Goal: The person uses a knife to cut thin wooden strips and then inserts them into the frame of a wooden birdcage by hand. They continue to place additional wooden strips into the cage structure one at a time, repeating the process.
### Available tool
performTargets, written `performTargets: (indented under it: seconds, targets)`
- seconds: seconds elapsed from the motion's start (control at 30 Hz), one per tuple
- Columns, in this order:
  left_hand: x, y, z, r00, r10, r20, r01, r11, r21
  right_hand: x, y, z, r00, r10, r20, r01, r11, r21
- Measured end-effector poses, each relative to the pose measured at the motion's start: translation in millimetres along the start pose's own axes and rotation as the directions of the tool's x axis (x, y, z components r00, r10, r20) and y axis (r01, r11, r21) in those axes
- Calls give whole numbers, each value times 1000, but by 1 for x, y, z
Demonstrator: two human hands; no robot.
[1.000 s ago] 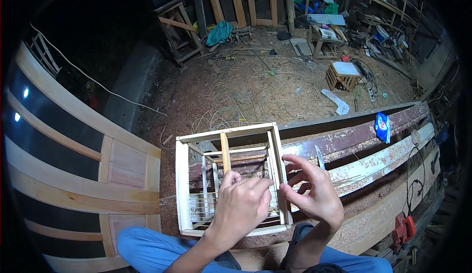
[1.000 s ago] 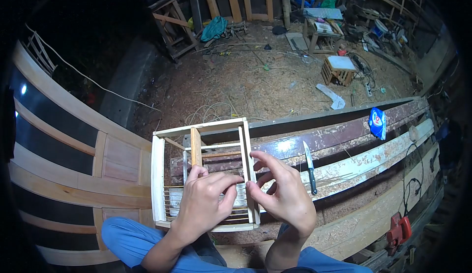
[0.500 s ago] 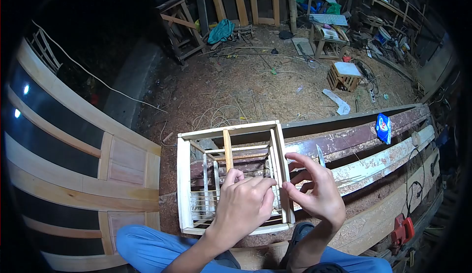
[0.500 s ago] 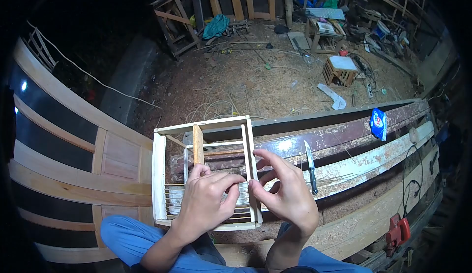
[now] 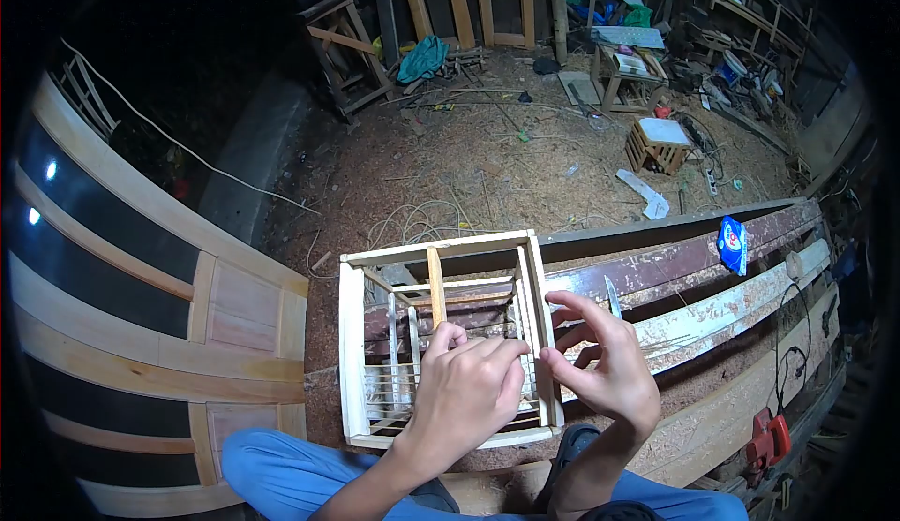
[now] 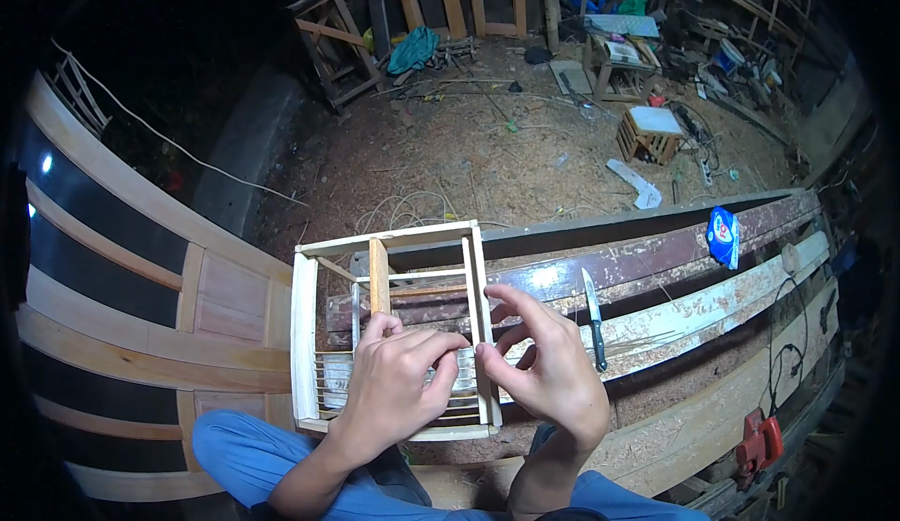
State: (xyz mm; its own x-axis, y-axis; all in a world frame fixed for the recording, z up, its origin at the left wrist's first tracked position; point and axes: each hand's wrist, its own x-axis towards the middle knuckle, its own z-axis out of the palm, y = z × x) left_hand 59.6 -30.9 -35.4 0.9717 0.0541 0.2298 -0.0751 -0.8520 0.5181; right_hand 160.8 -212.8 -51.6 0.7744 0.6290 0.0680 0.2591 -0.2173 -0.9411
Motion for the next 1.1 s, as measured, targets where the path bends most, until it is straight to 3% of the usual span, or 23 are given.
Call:
performTargets:
  seconds: [0.33,0.4,0.83,0.9,1.1]
  targets:
    - [0,1,-3,1000,-5,9,5,1000,-9,0,1,0,1000,7,-2,-7,1000,-2]
    - [2,4,-8,994,-80,79,80,997,-1,0,2,0,1000,4,-1,-4,1000,0]
    - [6,-8,-21,973,1,232,2,1000,-16,0,5,1,1000,-24,-6,24,999,21]
    - [9,-3,-24,956,-70,285,80,996,-27,0,4,1,999,-44,-8,44,999,5]
    - [10,-1,-19,969,-73,237,73,997,9,-1,4,2,998,-53,-21,54,998,15]
